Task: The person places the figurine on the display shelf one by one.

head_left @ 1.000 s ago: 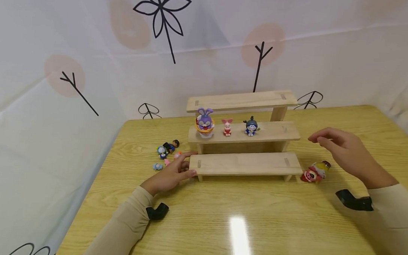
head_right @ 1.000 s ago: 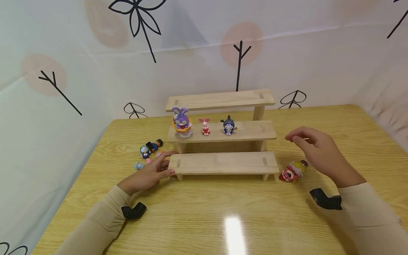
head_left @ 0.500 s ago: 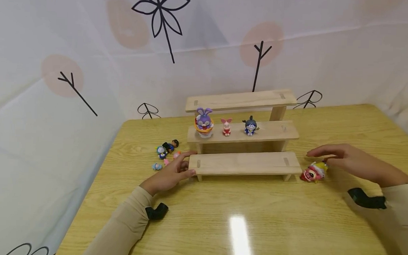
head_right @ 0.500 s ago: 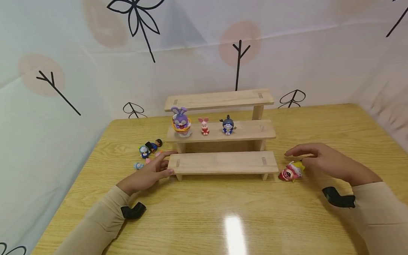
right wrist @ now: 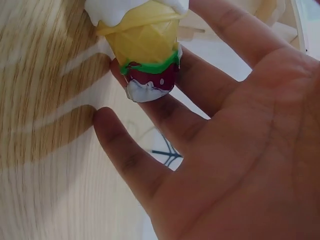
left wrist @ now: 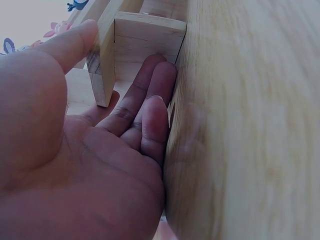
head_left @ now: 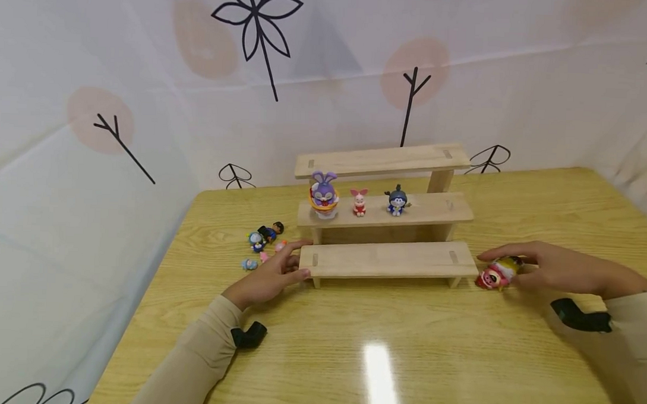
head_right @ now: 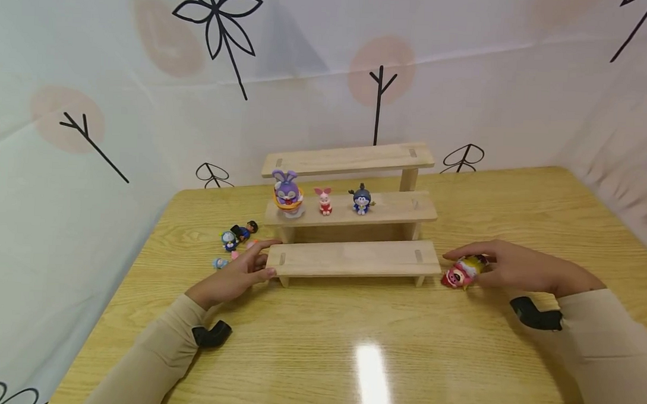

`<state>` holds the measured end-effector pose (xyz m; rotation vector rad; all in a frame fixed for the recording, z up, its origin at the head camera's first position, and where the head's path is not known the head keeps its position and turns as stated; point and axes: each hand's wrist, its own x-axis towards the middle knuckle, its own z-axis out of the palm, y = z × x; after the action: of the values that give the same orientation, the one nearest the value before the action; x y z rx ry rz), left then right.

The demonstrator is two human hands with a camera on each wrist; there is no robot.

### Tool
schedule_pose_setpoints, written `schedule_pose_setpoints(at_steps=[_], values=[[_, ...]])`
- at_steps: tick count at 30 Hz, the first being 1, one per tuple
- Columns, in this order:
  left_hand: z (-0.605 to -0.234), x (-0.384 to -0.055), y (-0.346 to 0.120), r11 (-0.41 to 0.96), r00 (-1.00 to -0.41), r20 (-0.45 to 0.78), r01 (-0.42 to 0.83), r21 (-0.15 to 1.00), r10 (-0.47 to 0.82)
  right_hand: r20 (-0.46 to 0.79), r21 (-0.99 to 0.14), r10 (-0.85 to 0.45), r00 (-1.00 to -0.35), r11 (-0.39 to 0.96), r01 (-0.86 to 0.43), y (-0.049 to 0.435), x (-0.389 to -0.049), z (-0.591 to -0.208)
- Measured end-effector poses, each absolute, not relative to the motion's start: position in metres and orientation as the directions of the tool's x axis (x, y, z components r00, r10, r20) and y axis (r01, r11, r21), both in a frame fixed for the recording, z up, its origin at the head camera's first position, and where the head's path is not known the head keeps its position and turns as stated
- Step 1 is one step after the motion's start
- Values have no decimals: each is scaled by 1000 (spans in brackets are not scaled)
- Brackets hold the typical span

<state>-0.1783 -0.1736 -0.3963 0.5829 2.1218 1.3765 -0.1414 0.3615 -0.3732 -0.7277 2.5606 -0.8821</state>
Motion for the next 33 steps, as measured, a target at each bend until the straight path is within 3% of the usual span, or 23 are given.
schedule_pose_setpoints(at_steps=[5, 20, 33], values=[[-396, -178, -174, 388, -761, -206, 65, 919, 616, -119, -640, -583, -804, 664, -387, 360, -140, -375], [-398, -179, -174, 376, -755, -198, 69, 924, 625, -237, -664, -501, -832, 709, -238, 357, -139, -369], [-399, -179, -174, 377, -758, -192, 76, 923, 623, -196, -637, -468, -861, 729, -251, 356, -141, -372]])
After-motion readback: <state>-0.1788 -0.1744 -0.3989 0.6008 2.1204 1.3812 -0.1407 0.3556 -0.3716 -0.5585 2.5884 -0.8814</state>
